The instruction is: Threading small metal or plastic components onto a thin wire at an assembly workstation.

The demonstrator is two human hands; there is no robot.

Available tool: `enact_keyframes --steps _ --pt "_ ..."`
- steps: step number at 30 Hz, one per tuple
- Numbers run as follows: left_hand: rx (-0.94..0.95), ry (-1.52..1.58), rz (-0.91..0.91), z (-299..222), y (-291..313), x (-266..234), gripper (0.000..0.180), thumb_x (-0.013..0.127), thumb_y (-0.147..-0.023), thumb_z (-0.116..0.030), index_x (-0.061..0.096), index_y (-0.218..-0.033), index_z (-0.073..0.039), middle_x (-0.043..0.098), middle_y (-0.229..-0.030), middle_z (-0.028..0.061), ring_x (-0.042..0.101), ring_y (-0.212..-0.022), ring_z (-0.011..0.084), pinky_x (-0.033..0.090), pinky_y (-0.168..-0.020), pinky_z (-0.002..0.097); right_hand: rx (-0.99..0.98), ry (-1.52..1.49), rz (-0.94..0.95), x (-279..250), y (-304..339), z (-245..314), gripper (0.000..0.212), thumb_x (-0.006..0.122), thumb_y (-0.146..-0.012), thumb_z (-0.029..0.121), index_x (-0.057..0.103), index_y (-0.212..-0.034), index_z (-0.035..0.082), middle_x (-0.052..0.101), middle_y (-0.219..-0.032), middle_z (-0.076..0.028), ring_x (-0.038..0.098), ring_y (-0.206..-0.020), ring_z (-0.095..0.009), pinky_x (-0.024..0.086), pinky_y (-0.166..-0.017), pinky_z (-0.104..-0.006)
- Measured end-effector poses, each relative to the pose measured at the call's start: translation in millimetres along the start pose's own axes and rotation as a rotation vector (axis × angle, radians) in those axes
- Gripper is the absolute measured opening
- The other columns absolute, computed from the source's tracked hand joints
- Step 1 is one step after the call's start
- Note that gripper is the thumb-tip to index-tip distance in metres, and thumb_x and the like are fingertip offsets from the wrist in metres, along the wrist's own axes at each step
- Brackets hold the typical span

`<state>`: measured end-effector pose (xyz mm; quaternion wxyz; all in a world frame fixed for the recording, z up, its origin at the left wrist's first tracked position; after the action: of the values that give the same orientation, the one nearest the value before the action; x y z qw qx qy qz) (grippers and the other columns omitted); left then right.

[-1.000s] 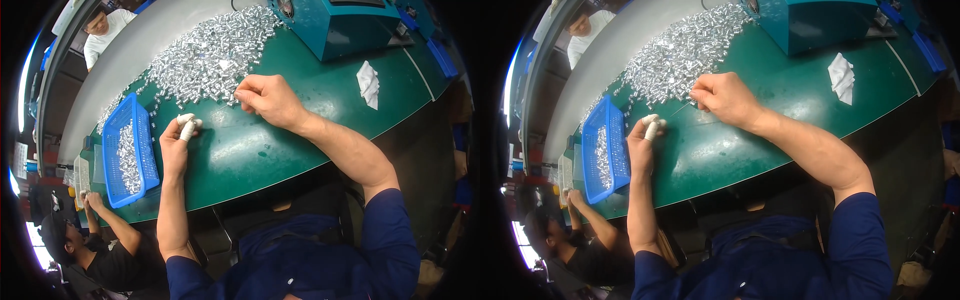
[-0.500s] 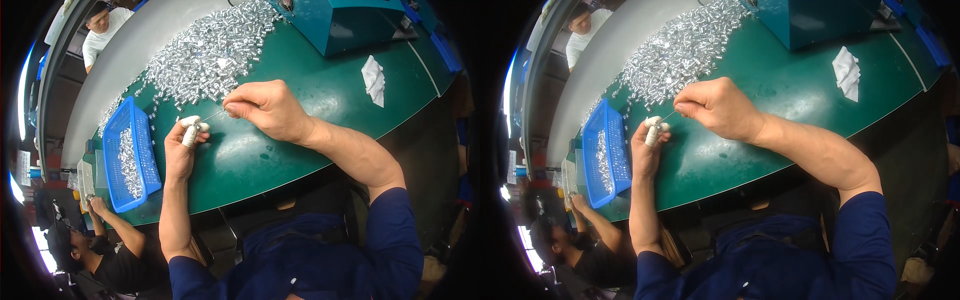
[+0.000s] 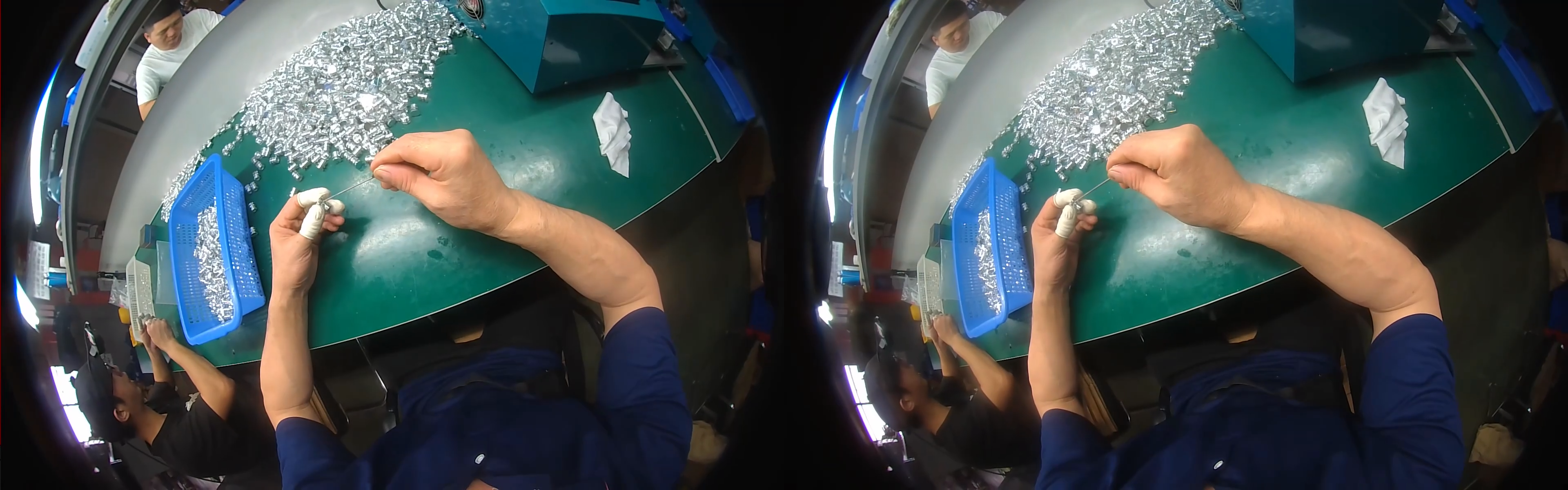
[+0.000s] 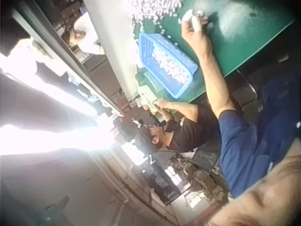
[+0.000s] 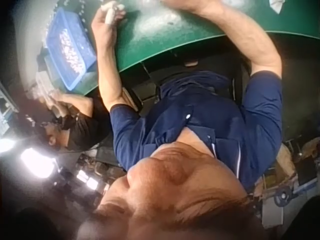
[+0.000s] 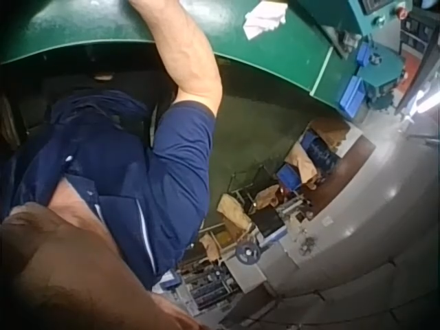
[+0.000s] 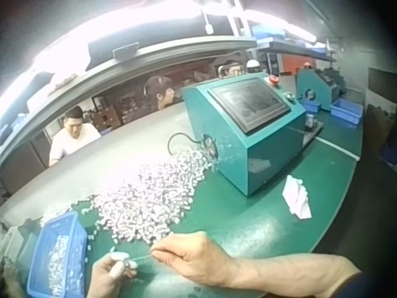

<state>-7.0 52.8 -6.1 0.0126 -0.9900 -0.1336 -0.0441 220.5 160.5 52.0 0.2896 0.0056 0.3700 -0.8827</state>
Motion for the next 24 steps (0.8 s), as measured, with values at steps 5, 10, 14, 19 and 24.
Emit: enact_keyframes --steps 5,10,14,19,24 --pt "0.056 -0.164 -0.033 -6.2 1.6 6.0 0.023 0.067 -0.096 -0.005 0.067 -0.118 0.001 0.073 -0.106 0.0128 0.069 -0.089 0.0163 0.054 -0.081 0.0274 -0.117 0.085 -0.020 -0.6 0.1 5.7 0.008 0.073 -0.089 0.004 0.073 -0.097 0.001 0.072 -0.081 -0.011 0.069 -0.070 -0.020 0.054 -0.061 -0.0293" --pt "0.102 -0.227 -0.083 -11.5 2.7 6.5 0.022 0.069 -0.094 0.000 0.069 -0.115 0.001 0.073 -0.107 0.0106 0.069 -0.092 0.0167 0.054 -0.085 0.0283 -0.150 0.100 -0.001 3.0 2.5 8.3 0.009 0.074 -0.087 0.003 0.072 -0.095 0.001 0.072 -0.082 -0.012 0.069 -0.071 -0.024 0.053 -0.060 -0.0307" --pt "0.115 -0.220 -0.091 -10.0 2.8 6.2 0.021 0.069 -0.093 0.001 0.070 -0.114 0.001 0.073 -0.107 0.0102 0.069 -0.093 0.0168 0.055 -0.086 0.0289 0.189 -0.116 0.047 4.3 1.8 -1.7 0.009 0.069 -0.093 0.008 0.072 -0.096 0.000 0.073 -0.082 -0.009 0.069 -0.070 -0.018 0.054 -0.060 -0.0295" --pt "0.157 -0.229 -0.091 -9.3 4.8 9.5 0.022 0.071 -0.091 0.003 0.069 -0.113 0.001 0.074 -0.105 0.0095 0.069 -0.095 0.0162 0.055 -0.089 0.0299 0.785 -0.424 0.045 10.5 14.5 -37.6 0.017 0.062 -0.096 0.012 0.072 -0.093 -0.002 0.072 -0.076 -0.007 0.069 -0.067 -0.012 0.053 -0.060 -0.0309" --pt "0.099 -0.209 -0.036 -9.5 5.4 15.5 0.021 0.072 -0.090 0.003 0.070 -0.111 0.001 0.074 -0.103 0.0082 0.069 -0.095 0.0153 0.054 -0.090 0.0297 -0.158 0.038 0.096 21.2 11.0 0.3 0.016 0.063 -0.098 0.010 0.074 -0.102 0.000 0.074 -0.082 -0.008 0.070 -0.071 -0.016 0.055 -0.062 -0.0294"
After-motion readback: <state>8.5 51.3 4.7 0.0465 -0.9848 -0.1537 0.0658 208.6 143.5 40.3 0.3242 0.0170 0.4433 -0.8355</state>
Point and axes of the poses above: each hand's wrist, its own y-axis away from the middle knuckle, its own x-axis out of the palm, z = x × y, the point moved 5 cm from there along -y, towards the middle knuckle
